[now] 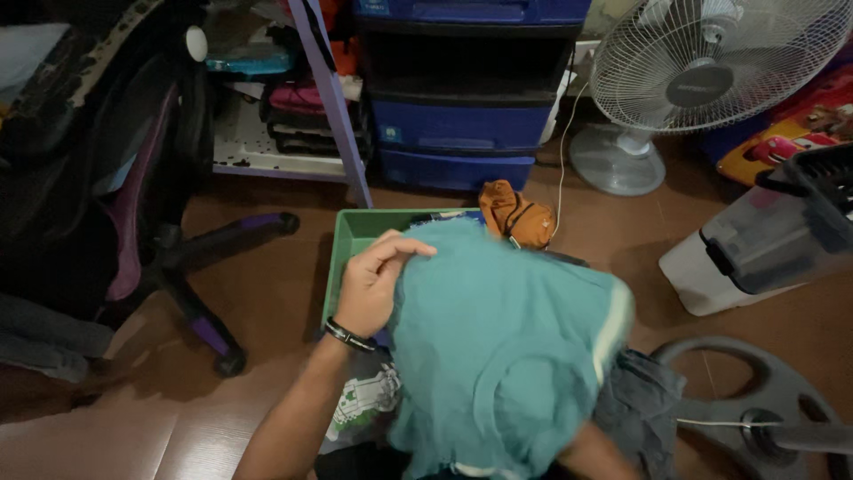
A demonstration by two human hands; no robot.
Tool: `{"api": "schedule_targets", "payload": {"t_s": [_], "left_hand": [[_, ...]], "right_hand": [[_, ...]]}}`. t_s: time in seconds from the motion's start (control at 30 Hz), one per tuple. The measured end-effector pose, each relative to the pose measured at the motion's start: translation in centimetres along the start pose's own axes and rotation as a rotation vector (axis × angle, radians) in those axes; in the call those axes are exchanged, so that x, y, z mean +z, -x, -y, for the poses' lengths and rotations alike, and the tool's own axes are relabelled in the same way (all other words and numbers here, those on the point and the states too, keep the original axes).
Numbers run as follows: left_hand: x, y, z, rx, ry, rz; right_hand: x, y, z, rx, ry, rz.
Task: The person sits on the floor and folds various children's clothing items, including t-shirts, shorts, and socks. They place each folded item into a green plastic bin.
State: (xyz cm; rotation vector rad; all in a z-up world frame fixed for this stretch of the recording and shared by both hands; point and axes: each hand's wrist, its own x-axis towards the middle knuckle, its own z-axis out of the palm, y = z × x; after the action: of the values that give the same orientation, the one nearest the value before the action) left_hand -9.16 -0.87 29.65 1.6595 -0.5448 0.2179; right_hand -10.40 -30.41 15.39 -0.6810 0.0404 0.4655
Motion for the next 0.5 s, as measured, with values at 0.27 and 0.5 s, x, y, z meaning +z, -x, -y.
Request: {"api": "schedule_targets", "payload": {"t_s": [0.27,0.5], "left_hand": [[-3.8,1.2,1.5,-0.07,-0.074,-0.036],[-6.2,2.3,5.3,-0.399,0.255,-0.044]], "right_hand": [[0.6,-0.9,-1.8,-0.067,-0.244,-0.099],[2.4,-1.8,1.2,-0.164,0.223,-0.271]]}}
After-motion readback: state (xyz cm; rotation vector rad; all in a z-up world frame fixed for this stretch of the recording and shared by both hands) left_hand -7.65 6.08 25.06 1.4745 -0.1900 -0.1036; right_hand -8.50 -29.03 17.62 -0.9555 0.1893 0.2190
